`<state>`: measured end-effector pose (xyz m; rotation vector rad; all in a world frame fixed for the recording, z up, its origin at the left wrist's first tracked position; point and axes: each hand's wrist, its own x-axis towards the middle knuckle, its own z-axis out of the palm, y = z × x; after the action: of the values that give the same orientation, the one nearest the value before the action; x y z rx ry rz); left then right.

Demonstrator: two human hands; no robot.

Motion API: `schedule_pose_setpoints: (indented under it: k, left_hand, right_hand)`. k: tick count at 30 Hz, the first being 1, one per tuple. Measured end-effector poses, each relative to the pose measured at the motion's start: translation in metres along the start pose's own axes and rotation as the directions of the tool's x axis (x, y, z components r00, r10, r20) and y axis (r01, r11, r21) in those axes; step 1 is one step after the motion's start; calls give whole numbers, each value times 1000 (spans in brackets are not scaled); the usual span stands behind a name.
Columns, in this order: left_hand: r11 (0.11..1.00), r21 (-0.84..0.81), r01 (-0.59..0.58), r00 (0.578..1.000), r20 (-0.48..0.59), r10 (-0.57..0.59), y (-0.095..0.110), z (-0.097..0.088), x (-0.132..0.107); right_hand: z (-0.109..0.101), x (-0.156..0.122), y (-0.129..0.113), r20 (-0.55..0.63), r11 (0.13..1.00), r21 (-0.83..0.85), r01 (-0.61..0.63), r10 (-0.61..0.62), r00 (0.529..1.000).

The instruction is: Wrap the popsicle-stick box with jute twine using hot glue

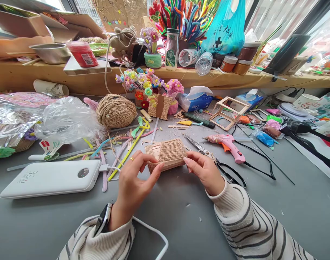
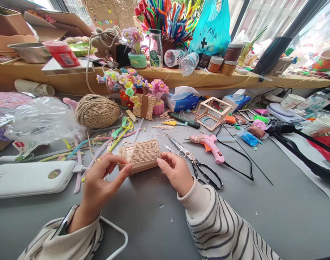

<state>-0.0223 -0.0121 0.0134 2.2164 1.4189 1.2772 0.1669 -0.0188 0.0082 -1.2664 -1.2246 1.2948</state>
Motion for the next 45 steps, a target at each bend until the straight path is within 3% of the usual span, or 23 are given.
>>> schedule_pose_setpoints:
  k: [45]
  left_hand:
    - [999, 36, 32, 999, -26, -32, 2, 4, 0]
  right_hand:
    - [4, 1, 5, 19, 995, -96, 24, -23, 1000]
